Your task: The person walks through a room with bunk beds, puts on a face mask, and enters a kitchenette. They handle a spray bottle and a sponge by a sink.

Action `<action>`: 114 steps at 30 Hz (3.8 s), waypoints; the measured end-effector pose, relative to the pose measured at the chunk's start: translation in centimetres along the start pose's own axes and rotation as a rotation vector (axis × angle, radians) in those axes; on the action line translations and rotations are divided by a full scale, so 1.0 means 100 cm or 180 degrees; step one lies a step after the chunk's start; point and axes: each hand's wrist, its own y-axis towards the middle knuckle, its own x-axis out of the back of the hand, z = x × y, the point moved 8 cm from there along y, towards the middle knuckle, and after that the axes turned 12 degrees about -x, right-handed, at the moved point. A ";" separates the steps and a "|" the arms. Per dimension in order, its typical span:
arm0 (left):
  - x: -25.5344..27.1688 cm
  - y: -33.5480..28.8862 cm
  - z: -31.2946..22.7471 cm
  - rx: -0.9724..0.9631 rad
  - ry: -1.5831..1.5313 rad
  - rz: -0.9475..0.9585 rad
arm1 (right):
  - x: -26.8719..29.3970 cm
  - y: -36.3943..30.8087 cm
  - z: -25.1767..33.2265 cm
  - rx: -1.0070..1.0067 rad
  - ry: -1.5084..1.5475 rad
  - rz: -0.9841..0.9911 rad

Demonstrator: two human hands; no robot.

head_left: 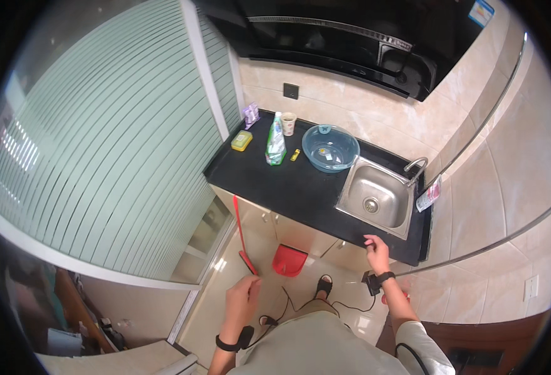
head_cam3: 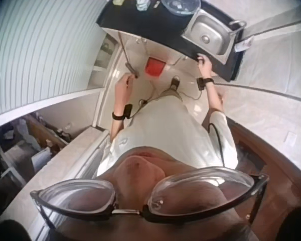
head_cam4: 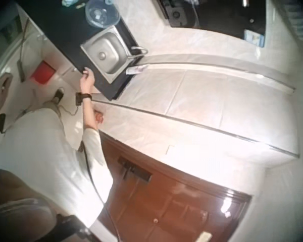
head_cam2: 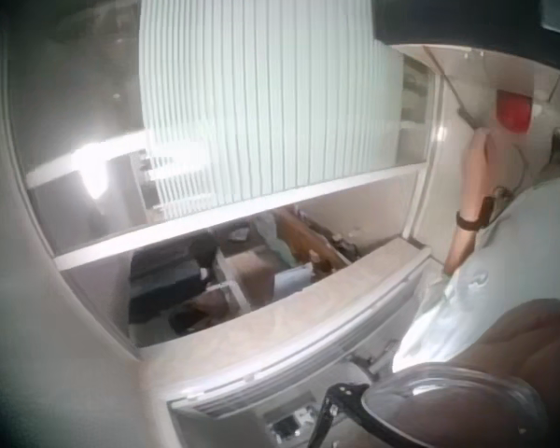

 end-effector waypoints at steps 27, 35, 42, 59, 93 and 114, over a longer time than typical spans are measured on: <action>0.133 0.016 0.111 0.0396 0.0592 0.0058 | -0.209 -0.032 0.172 0.0263 0.0374 0.1435; 0.099 0.094 0.115 0.0272 0.0784 0.0684 | -0.212 0.007 0.153 0.0127 0.0241 0.1420; 0.067 0.133 0.118 -0.0167 0.0418 0.0787 | -0.197 0.015 0.118 -0.0200 0.0334 0.1238; 0.065 0.164 0.128 -0.0582 0.0097 0.0990 | -0.169 0.004 0.116 -0.0525 0.0315 0.0781; -0.112 0.428 0.500 0.0791 0.0026 0.0560 | -0.171 -0.181 0.161 -0.1917 -0.0091 -0.0963; -0.173 0.516 0.557 0.0232 0.1554 0.0868 | -0.174 -0.310 0.197 -0.3163 -0.0321 -0.1504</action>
